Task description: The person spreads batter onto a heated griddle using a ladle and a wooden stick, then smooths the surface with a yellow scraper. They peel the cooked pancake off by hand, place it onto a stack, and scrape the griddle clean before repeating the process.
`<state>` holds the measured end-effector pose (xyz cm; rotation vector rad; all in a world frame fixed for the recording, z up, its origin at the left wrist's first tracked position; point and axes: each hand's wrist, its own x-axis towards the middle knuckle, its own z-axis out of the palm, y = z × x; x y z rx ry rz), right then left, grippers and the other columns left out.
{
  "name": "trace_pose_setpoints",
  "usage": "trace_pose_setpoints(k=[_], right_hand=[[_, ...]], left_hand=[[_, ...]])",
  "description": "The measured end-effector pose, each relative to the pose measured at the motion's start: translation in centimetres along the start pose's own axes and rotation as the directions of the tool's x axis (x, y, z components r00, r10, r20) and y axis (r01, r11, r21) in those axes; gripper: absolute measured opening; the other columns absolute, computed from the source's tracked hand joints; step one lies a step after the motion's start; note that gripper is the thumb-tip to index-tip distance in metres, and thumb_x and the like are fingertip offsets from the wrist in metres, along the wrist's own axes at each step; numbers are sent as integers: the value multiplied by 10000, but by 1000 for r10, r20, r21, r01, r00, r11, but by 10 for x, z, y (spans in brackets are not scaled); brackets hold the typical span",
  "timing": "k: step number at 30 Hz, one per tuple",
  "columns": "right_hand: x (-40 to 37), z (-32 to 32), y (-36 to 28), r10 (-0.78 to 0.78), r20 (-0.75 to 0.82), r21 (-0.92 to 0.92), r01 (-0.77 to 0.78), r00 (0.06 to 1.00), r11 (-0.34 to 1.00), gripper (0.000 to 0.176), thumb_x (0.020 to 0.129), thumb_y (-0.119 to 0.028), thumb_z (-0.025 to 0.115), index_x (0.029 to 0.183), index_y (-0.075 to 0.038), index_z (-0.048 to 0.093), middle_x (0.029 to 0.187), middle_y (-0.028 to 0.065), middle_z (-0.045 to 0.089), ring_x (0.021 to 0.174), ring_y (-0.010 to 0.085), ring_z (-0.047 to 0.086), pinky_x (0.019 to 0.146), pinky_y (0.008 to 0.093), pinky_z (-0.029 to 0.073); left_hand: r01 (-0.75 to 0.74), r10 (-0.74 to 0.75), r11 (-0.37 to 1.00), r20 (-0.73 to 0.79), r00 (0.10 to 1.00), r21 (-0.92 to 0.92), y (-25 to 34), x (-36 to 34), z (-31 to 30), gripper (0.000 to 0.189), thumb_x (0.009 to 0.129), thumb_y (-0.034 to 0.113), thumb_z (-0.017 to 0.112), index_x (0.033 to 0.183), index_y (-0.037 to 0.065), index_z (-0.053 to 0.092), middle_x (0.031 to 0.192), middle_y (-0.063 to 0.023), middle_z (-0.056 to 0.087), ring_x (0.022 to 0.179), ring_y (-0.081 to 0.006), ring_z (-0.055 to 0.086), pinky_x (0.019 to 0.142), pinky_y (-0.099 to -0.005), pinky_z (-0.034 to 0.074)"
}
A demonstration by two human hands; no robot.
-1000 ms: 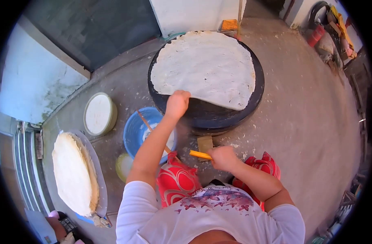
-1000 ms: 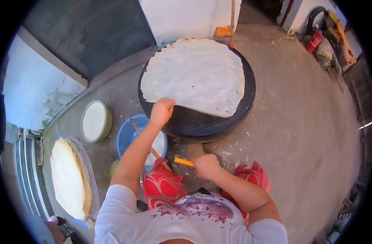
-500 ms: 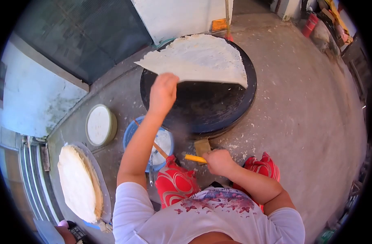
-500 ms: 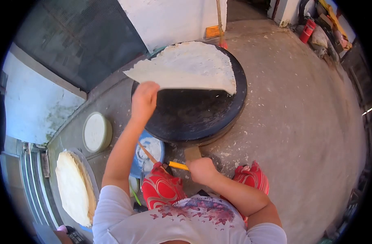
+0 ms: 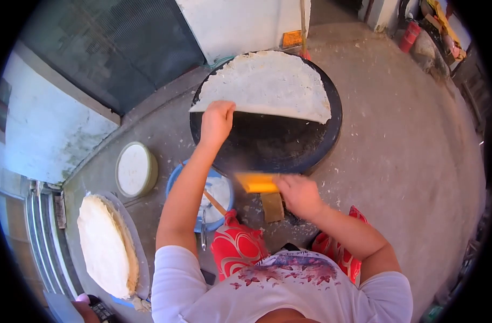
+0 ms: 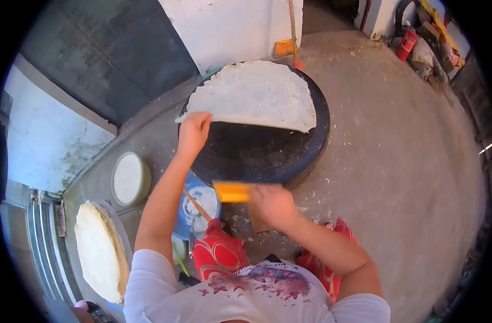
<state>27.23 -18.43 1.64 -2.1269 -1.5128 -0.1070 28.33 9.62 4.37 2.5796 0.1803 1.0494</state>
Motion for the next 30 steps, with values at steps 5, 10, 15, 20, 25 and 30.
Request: trace_pose_setpoints(k=[5, 10, 15, 20, 25, 30], right_hand=[[63, 33, 53, -95, -84, -227, 74, 992, 971, 194, 688, -97, 516, 878, -54, 523, 818, 85, 559, 759, 246, 587, 655, 340, 479], [129, 62, 98, -61, -189, -334, -6, 980, 942, 99, 708, -106, 512, 800, -70, 517, 726, 75, 545, 689, 221, 571, 599, 328, 467], [181, 69, 152, 140, -169, -544, -210, 976, 812, 58, 759, -115, 490, 793, -91, 530, 727, 70, 595, 665, 229, 612, 584, 336, 488], [163, 43, 203, 379, -192, -510, -422, 905, 750, 82, 791, -84, 466, 788, -68, 546, 780, 112, 617, 740, 261, 632, 652, 358, 507], [65, 8, 254, 596, -348, -408, -689, 724, 599, 242, 796, -90, 478, 1009, -149, 577, 899, 86, 635, 804, 287, 611, 643, 388, 491], [-33, -42, 245, 550, -523, -332, -750, 651, 572, 261, 776, -137, 585, 1035, -106, 571, 830, 99, 625, 729, 266, 608, 634, 372, 487]], left_hand=[[-19, 20, 1000, -47, 999, 23, -1, 48, -3, 88, 748, 54, 600, 812, 1, 626, 812, -156, 621, 784, -326, 582, 702, -372, 463], [-54, 55, 998, -49, 997, 23, 3, 92, -2, 89, 749, 71, 590, 806, 9, 620, 797, -147, 613, 794, -324, 568, 712, -390, 452], [-76, 78, 993, -16, 997, 89, 11, 121, 4, 94, 754, 68, 585, 811, 5, 625, 810, -145, 619, 799, -320, 571, 711, -384, 452], [-165, 183, 980, -191, 964, 108, 28, 126, -19, 55, 748, 29, 583, 795, 23, 610, 784, -120, 613, 793, -297, 571, 706, -365, 453], [-217, 238, 968, -181, 954, 125, 41, 41, -51, 195, 696, -64, 569, 872, 16, 596, 899, -140, 598, 888, -323, 567, 768, -378, 461], [-45, 44, 999, 30, 999, 21, 31, -84, -37, 265, 671, -84, 546, 917, 0, 593, 970, -146, 582, 968, -341, 544, 810, -391, 461]])
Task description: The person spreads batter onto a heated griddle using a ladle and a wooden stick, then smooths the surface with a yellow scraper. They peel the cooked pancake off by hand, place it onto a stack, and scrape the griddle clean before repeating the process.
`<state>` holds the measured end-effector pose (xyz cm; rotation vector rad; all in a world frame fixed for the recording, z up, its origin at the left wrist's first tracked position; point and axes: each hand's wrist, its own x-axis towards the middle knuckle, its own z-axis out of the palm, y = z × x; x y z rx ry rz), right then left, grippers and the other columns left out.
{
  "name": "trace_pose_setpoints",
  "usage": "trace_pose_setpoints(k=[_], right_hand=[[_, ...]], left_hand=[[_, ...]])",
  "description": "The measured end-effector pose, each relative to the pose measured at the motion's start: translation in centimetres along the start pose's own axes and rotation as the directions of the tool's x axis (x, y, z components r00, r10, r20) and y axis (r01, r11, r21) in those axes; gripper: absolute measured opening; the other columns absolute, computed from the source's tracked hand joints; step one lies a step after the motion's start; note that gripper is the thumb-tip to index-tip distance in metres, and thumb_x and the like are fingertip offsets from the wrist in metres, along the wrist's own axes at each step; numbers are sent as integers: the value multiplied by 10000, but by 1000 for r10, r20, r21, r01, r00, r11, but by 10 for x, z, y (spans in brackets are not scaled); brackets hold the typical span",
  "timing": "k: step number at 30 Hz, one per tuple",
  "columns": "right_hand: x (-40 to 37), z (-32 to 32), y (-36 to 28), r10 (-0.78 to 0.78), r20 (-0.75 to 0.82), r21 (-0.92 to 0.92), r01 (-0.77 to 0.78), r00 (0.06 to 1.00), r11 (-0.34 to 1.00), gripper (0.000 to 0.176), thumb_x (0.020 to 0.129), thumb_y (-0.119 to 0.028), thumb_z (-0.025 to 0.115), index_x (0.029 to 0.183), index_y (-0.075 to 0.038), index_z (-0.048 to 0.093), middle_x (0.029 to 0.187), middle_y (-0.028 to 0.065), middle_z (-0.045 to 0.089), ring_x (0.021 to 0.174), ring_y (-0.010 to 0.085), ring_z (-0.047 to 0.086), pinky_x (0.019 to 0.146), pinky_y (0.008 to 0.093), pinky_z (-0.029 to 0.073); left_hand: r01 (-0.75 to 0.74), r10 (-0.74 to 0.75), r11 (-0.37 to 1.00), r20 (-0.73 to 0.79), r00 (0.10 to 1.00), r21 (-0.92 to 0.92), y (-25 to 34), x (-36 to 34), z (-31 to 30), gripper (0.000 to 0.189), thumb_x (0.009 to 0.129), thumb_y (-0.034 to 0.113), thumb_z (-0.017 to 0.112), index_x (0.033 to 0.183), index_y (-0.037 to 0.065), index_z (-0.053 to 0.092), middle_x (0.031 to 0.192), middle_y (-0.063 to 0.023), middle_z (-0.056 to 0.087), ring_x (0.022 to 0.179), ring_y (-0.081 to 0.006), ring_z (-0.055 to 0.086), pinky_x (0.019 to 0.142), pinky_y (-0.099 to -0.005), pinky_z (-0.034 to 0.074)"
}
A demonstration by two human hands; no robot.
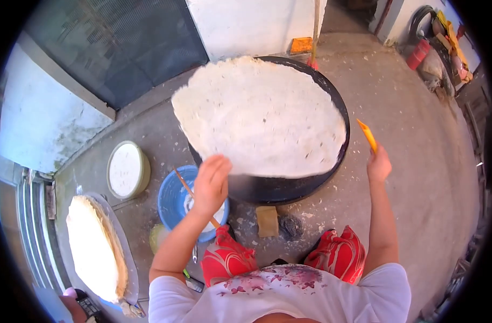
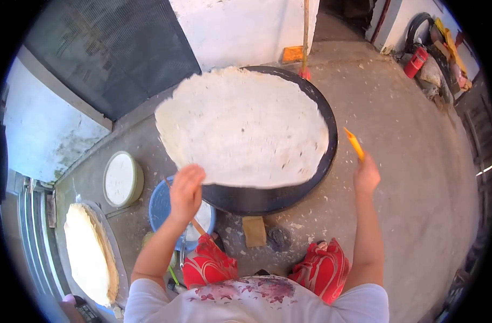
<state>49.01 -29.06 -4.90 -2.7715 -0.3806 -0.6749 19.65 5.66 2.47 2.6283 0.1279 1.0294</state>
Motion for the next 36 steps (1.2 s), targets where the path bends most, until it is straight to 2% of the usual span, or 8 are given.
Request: trace_pose_setpoints(k=[5, 8, 10, 11, 14, 20, 27, 36], right_hand=[[-33, -17, 56, 232, 173, 394, -283, 957, 875, 318, 789, -78, 557, 1107, -63, 538, 955, 115, 629, 857, 234, 612, 728, 319, 477], [-47, -38, 47, 337, 480, 783, -569, 810, 252, 330, 783, -45, 494, 1109, -26, 531, 1018, 92, 612, 946, 242, 582, 805, 295, 446], [-57, -66, 19, 114, 741, 641, -646, 662, -414, 369, 761, -35, 432, 1118, 0, 516, 1059, 57, 588, 962, 212, 565, 841, 277, 420], [-61, -66, 13, 103, 739, 641, -647, 666, -412, 369, 761, -35, 432, 1118, 0, 516, 1059, 57, 588, 962, 212, 565, 841, 277, 420], [-68, -70, -14, 8, 818, 565, -801, 575, -199, 383, 717, -46, 395, 1065, -25, 553, 973, 58, 609, 907, 198, 567, 829, 307, 418], [-68, -89, -82, -109, 561, 643, -348, 821, 682, 272, 848, -188, 489, 1022, -15, 607, 898, 109, 653, 807, 162, 608, 736, 269, 456], [-31, -125, -211, -482, 166, 854, 119, 861, 506, 395, 803, -210, 625, 1157, -55, 541, 1002, 127, 637, 828, 177, 626, 702, 246, 474], [10, -179, -414, -435, -180, 848, 363, 882, 387, 651, 686, -229, 728, 1257, -93, 446, 1238, 141, 498, 1089, 274, 524, 874, 315, 420]], left_hand=[[190, -162, 977, 252, 954, -93, -18, -91, 9, 354, 638, -109, 535, 960, 23, 596, 1095, -140, 545, 1087, -333, 477, 904, -405, 403], [272, -255, 962, 261, 931, -28, -33, -134, 18, 489, 646, -44, 578, 1121, 62, 540, 1173, -138, 492, 1178, -315, 399, 955, -398, 353], [734, -756, 654, -125, 643, -180, -32, -141, 27, 600, 675, 56, 643, 1236, 71, 430, 1167, -128, 486, 1133, -275, 427, 911, -380, 373], [863, -973, 140, 93, 210, -485, -35, -131, 29, 692, 699, 164, 682, 1288, 56, 335, 1110, -103, 510, 1037, -233, 473, 840, -366, 395], [648, -812, -500, 571, -121, -574, -81, -132, 46, 572, 694, 170, 690, 1193, 26, 451, 960, -75, 558, 869, -194, 523, 736, -347, 423], [821, -896, 398, 21, 444, -409, -112, -71, 24, 178, 653, 110, 623, 793, 1, 642, 640, -143, 604, 562, -280, 583, 551, -370, 460], [490, -485, 863, 67, 872, -125, -51, 68, -192, 147, 731, 128, 591, 780, -7, 621, 622, -104, 605, 563, -164, 571, 563, -305, 450], [348, -348, 937, 50, 936, 2, 28, 22, -379, 91, 763, 58, 602, 753, -19, 554, 674, 1, 481, 642, -71, 426, 581, -236, 364]])
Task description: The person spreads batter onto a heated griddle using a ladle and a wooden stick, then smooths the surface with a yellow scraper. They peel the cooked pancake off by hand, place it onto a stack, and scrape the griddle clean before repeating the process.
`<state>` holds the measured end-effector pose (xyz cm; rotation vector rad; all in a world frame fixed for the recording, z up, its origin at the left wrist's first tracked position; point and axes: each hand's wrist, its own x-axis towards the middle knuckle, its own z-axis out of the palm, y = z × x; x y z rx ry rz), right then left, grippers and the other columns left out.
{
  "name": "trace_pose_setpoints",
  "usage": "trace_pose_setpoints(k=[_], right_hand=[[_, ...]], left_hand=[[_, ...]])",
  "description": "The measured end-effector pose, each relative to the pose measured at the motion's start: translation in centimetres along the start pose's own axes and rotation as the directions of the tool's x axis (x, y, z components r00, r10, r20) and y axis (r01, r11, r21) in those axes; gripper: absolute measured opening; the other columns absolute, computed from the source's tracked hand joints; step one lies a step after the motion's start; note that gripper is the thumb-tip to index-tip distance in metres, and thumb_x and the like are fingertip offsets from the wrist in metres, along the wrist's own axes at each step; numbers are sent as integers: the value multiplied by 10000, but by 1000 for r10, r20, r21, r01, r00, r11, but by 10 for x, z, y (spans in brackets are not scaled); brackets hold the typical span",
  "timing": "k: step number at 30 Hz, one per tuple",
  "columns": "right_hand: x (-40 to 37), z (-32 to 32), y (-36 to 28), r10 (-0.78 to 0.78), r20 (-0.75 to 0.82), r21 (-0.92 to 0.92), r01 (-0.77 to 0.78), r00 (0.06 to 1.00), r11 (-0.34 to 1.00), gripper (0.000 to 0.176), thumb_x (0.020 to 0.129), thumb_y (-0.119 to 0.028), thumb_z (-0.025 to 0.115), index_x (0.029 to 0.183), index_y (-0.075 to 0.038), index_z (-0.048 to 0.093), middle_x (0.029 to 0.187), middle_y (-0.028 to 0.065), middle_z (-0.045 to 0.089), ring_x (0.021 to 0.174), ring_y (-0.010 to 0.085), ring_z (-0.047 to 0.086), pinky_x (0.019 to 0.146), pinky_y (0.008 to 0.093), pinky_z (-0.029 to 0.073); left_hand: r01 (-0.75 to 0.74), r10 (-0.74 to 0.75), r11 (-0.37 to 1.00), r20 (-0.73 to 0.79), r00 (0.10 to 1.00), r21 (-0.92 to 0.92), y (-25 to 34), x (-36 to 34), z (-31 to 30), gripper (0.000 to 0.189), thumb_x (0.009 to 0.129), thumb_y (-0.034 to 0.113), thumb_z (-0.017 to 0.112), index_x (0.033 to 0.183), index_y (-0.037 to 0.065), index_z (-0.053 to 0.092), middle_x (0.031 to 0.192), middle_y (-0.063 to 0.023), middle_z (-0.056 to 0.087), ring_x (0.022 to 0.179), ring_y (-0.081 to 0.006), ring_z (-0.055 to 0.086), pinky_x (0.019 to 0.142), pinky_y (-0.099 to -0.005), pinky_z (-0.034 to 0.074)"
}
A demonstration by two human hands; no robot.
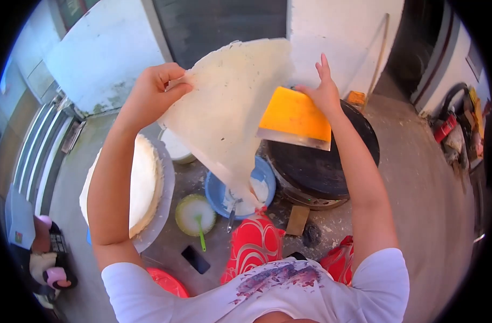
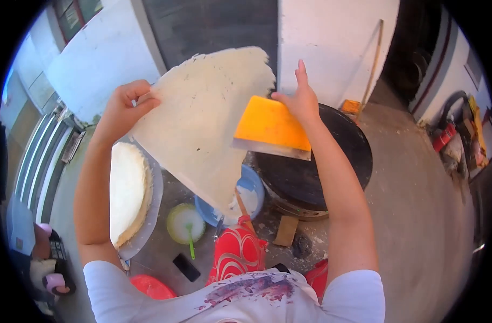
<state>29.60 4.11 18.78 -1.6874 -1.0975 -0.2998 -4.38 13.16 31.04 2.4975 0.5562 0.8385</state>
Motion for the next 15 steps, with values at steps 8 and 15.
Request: trace_pose_setpoints(k=[8, 15], right_hand=[[40, 103, -79, -111, 577, 156, 25, 809, 987, 202, 709, -186, 680, 877, -78, 652, 826, 99, 640, 761, 230, 596, 715, 316, 454], [49, 65, -275, -673, 76, 101, 666, 735, 739, 145, 760, -191, 602, 853, -84, 637, 790, 128, 628, 745, 299, 603, 678, 358, 474]], left_hand=[[399, -362, 897, -201, 910, 193, -110, -53, -64, 148, 762, 99, 625, 845, -22, 611, 687, -37, 576, 638, -103, 492, 602, -256, 410], [414, -218, 901, -689, 691, 131, -141, -86, -165, 208, 748, 161, 670, 928, 59, 658, 753, -35, 636, 671, -119, 559, 647, -254, 438]])
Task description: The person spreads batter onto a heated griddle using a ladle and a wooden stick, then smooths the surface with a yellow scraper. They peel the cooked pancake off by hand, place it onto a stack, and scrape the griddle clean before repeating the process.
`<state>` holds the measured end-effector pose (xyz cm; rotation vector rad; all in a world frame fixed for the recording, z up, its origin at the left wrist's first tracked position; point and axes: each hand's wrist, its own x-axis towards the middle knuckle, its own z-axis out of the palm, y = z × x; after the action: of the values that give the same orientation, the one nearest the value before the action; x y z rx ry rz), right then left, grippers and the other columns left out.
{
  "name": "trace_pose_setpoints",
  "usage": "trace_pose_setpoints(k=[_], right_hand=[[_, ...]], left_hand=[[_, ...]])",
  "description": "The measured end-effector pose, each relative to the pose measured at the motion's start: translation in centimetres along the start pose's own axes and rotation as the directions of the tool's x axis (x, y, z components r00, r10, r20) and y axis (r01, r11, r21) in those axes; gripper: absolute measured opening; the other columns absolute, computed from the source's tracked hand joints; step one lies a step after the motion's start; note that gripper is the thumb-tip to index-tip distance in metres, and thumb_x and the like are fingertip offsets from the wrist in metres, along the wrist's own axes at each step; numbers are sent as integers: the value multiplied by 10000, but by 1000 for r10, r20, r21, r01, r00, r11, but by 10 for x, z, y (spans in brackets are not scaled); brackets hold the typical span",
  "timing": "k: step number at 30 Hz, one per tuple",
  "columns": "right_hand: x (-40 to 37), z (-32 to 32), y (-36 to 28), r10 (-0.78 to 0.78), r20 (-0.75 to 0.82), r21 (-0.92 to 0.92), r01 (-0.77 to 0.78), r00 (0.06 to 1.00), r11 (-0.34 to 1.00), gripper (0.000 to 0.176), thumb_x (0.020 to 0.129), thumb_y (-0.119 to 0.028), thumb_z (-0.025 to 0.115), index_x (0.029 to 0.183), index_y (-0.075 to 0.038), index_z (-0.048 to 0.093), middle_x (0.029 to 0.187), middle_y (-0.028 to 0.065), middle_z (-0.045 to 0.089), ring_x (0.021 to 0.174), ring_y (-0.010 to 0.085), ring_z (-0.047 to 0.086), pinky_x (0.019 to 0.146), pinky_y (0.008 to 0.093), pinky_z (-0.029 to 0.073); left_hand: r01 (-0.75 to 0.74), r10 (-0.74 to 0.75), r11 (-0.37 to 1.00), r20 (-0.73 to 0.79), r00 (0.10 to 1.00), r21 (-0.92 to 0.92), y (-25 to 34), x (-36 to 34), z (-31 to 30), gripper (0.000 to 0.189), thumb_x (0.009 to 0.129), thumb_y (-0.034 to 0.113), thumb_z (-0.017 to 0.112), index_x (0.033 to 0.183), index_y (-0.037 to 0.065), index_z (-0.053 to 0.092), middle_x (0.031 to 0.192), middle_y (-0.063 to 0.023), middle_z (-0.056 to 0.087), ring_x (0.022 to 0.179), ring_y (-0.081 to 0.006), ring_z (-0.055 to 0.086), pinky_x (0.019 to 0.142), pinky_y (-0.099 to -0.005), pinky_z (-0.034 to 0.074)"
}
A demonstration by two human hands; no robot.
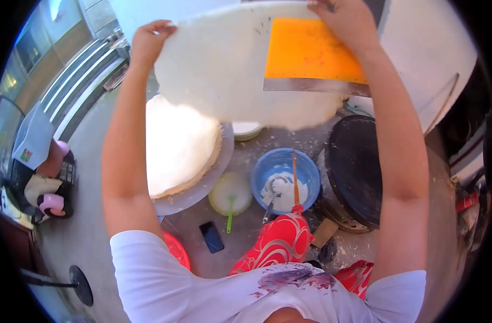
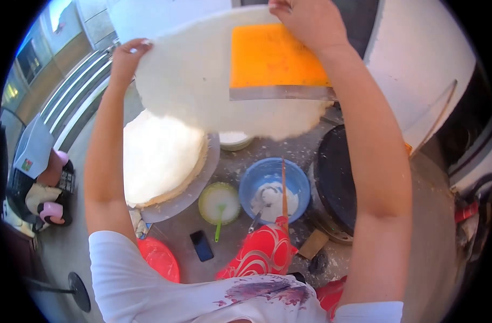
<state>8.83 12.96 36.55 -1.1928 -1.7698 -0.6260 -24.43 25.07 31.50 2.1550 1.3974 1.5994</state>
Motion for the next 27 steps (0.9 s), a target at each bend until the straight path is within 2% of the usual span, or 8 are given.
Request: trace_pose_setpoints(k=[3, 5, 7, 12, 14, 19, 23, 27], right_hand=[[-15, 7, -46, -94, -43, -165, 86, 995, 983, 164, 783, -224, 581, 882, -112, 648, 821, 94, 642, 732, 273, 613, 663, 351, 481], [-50, 29, -69, -213, -171, 205, 246, 962, 947, 134, 783, -173, 563, 862, -112, 651, 867, 67, 649, 708, 246, 621, 612, 329, 493], [-97, 59, -91, -254, -146, 250, 284, 956, 926, 139, 769, -124, 545, 863, -120, 648, 935, 35, 649, 708, 225, 625, 576, 313, 501], [-204, 163, -125, -201, 240, 433, 80, 950, 898, 245, 776, -133, 537, 1003, -183, 615, 1090, 29, 602, 688, 238, 626, 580, 335, 509], [-225, 182, -131, -82, 549, 343, -135, 832, 930, 319, 791, -161, 549, 1107, -193, 564, 1177, 60, 549, 779, 268, 619, 668, 365, 506], [-241, 161, -97, 90, 568, 398, -369, 818, 840, 481, 736, -124, 630, 1200, -147, 504, 1203, 101, 526, 1039, 287, 540, 875, 342, 436], [-257, 137, -30, 320, 578, 215, -519, 750, 828, 462, 721, -97, 654, 1169, -101, 538, 1119, 123, 582, 1048, 241, 551, 881, 299, 425], [-287, 118, 27, 612, 541, 146, -781, 577, 607, 387, 749, -89, 647, 1127, -65, 565, 1075, 121, 600, 1007, 202, 565, 863, 289, 427]], left_hand=[[-251, 323, 933, -293, 900, 259, -17, -21, -65, 170, 748, 133, 656, 914, 98, 669, 858, -28, 650, 815, -189, 585, 721, -276, 436], [-332, 560, 762, -306, 770, 556, -22, -79, -100, 165, 742, 50, 613, 885, 106, 674, 927, -43, 643, 918, -230, 564, 809, -318, 410], [-331, 587, 687, -227, 777, 647, -41, -149, -122, 268, 683, -54, 555, 863, 105, 674, 937, -27, 643, 926, -237, 567, 867, -349, 382], [26, 171, 758, -237, 956, 651, -129, -293, -105, 340, 596, -61, 546, 866, 109, 666, 1043, -21, 605, 1051, -280, 455, 914, -379, 379], [68, 87, 724, -188, 978, 686, -160, -325, -99, 304, 601, -38, 580, 840, 125, 673, 1036, -13, 605, 1034, -283, 468, 880, -380, 407], [77, -48, 729, -60, 997, 680, -186, -348, -102, 200, 632, 1, 613, 789, 110, 674, 1015, -22, 605, 1004, -271, 486, 831, -348, 434], [24, -77, 725, 46, 996, 689, -194, -346, -104, 165, 638, 15, 613, 758, 111, 672, 986, -23, 609, 1008, -271, 496, 821, -365, 433], [4, -91, 720, 88, 992, 694, -197, -349, -106, 146, 639, 18, 607, 729, 113, 672, 965, -25, 614, 1019, -273, 500, 816, -366, 430]])
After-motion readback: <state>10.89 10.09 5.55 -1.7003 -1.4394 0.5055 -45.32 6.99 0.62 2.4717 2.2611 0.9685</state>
